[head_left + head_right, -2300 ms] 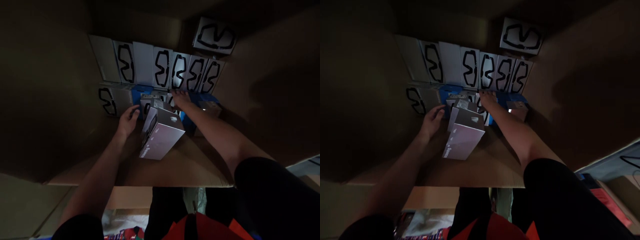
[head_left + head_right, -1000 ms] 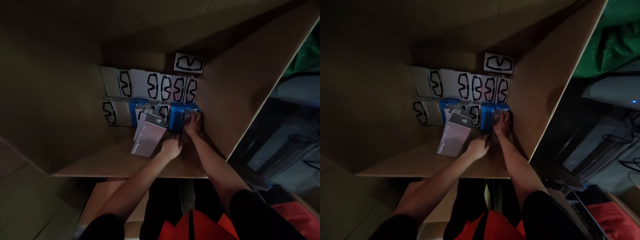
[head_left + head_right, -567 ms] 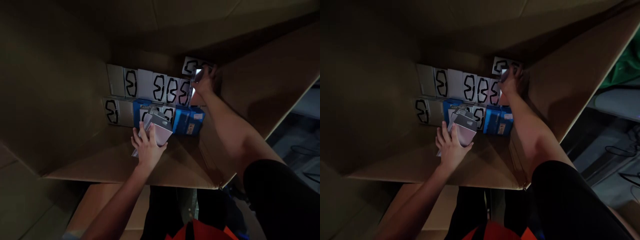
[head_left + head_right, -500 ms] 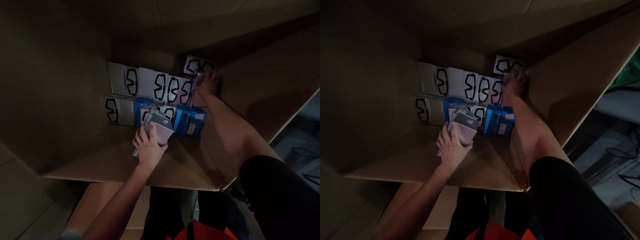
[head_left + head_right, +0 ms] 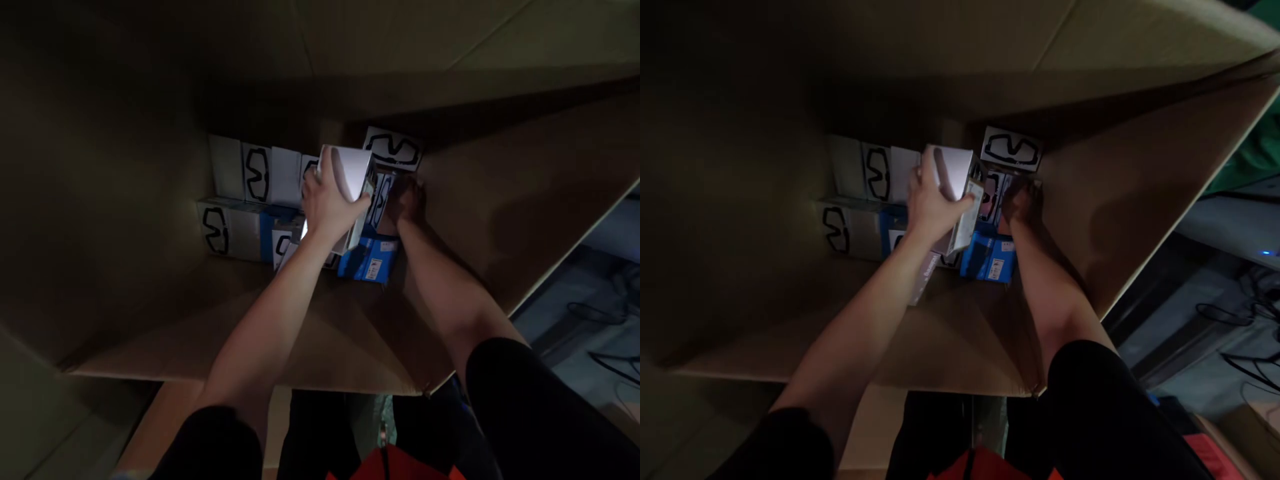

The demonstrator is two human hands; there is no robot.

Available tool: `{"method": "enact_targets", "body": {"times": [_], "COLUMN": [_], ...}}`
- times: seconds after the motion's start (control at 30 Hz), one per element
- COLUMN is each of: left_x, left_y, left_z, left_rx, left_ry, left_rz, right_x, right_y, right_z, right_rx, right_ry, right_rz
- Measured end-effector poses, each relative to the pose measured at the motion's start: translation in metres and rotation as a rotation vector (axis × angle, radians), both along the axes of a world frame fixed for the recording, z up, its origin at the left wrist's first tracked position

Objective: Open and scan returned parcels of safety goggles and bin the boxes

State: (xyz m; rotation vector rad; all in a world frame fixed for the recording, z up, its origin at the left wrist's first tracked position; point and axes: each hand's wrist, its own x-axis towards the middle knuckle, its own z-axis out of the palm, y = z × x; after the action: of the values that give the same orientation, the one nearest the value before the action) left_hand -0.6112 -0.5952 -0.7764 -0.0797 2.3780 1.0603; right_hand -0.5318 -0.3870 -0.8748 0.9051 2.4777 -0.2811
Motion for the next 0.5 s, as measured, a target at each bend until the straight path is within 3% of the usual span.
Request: {"method": "enact_targets", "body": {"times": [0.07,0.13,0.23,0.37,0.5], "left_x": [-0.008,0.0,0.032,0.07,0.075], "left_y": [0.042,0.073,0.092,0.08,0.077], "left_z": [-0.042,-0.077,-0.112,-0.129,-0.128], "left_rx": [-0.042,-0.098,-0.135,-0.013,-0.061], "left_ry": [-0.041,-0.097,-0.21,-0.287,-0.299], "left_rz": [0.005,-0.001,-0.087,-0.239,-0.203], "right_x": [-0.001,0.0,0.003,0.007,0.007], "right_y": [0.003,0.004,0.003,0.0,-0.006], "right_z": [-0.003,-0.009,-0.02,-0.027,-0.025], "right_rx": [-0.014,-0.023,-0.03,-0.045,-0.05], "right_ry": [0.022,0.067,0.121,0.107,0.087], "right_rz": [-0.153,-0.239,-0.313,-0.325,-0.327]}}
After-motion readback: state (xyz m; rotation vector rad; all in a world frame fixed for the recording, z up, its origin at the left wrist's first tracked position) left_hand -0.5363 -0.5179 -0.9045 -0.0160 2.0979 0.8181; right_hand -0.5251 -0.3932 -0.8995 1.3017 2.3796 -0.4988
